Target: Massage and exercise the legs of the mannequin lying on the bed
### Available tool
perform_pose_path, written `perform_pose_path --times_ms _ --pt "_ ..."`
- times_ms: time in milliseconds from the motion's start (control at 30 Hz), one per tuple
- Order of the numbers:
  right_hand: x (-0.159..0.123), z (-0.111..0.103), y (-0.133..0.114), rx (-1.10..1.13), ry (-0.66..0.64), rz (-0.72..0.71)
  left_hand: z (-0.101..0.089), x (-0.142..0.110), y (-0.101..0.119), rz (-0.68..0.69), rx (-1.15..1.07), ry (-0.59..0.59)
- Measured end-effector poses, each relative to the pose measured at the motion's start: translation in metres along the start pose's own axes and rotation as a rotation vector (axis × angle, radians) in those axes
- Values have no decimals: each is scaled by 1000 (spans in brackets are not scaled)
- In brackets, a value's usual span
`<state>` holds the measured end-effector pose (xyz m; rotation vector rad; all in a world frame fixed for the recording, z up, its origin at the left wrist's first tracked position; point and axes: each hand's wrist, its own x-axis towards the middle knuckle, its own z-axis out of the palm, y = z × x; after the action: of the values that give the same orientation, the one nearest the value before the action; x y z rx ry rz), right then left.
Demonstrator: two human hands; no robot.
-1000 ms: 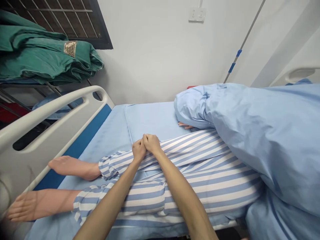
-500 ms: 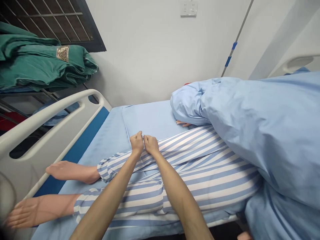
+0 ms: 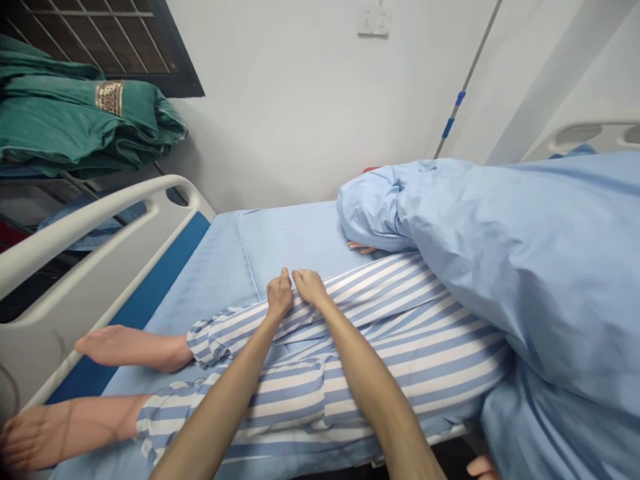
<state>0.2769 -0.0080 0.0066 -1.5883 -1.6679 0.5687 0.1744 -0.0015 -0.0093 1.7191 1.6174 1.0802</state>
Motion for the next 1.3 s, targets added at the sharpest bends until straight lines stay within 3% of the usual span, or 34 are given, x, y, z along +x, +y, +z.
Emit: perform_pose_path --times_ms 233,367,567,733,833,1067,1200,1300 --pt "-2 7 15 341 98 49 -2 12 11 -33 -94 -118" --pt "1 6 17 398 101 71 -1 20 18 -97 -173 -38" --pt "1 7 12 324 120 80 14 8 12 -64 59 -62" --pt "4 -13 3 42 30 45 16 5 13 -44 154 -102" --pt "-1 -20 10 17 35 -15 15 2 14 -35 170 -94" --pt "-5 -17 30 322 101 29 17 11 28 -59 44 -53" --pt "-2 -18 34 484 151 49 33 14 44 -61 -81 13" --pt "-1 -16 35 548 198 54 49 1 46 -80 -4 28"
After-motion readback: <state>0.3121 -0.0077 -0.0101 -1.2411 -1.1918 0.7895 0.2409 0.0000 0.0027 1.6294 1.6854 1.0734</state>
